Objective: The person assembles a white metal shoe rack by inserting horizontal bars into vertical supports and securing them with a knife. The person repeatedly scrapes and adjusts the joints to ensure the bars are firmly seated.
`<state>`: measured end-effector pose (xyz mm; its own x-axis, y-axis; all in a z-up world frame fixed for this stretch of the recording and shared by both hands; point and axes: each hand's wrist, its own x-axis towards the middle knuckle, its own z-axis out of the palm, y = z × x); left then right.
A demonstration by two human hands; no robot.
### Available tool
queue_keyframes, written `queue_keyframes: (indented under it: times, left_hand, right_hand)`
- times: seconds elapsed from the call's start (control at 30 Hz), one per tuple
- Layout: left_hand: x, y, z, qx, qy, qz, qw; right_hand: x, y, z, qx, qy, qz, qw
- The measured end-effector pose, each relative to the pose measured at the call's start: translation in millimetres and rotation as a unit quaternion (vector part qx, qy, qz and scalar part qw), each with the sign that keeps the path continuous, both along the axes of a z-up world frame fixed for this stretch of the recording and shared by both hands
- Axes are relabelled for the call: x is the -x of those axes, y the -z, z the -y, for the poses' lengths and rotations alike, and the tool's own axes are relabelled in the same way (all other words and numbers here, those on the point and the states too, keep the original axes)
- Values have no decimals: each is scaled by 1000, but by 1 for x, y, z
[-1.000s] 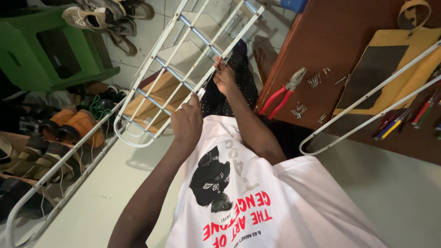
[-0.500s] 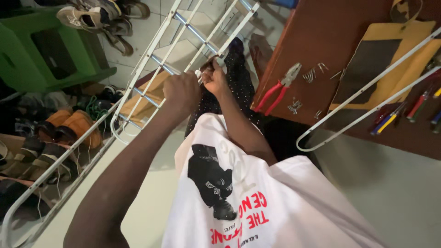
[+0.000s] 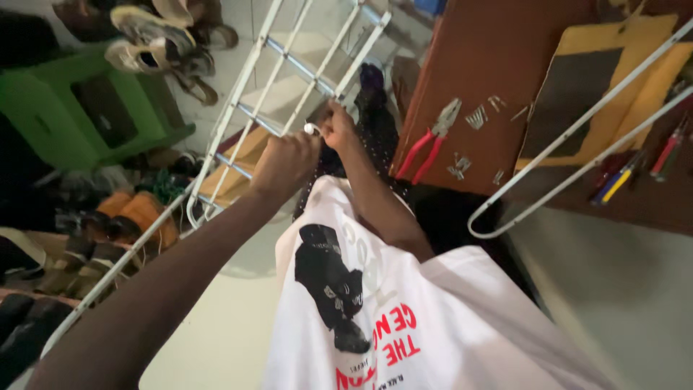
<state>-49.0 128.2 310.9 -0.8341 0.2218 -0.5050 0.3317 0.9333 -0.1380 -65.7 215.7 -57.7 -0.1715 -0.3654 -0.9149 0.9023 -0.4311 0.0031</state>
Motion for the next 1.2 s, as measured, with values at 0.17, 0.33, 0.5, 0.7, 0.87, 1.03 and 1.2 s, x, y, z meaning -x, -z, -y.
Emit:
queue_keyframes:
  times: [0.17,0.33,0.5,0.7,0.87,1.03,1.2]
  left_hand:
    - [11,15,0,-95,-165,107,976]
    - [21,22,28,-119,-324,161,925]
    - [15,40,42,-114,-322,180,922]
    - [12,13,7,-27,-210,14,977]
    - [20,14,16,9,-84,59,995]
    - [16,34,24,-54,-271,122,953]
    - [27,51,32,-105,-464,177,862]
  right_hand:
    - [-7,-4,-25,136,-27,-21,990]
    - [-9,-27,-51,9,-102,79,992]
    - [-6,-25,-39,231,-59,40,970]
    - [-1,-14,-27,177,-64,38,981]
    - [5,-33,-32,110,-110,-29,987]
    - [7,-64,-51,73,-104,62,990]
    - [-6,-29,-41,172,-59,50,982]
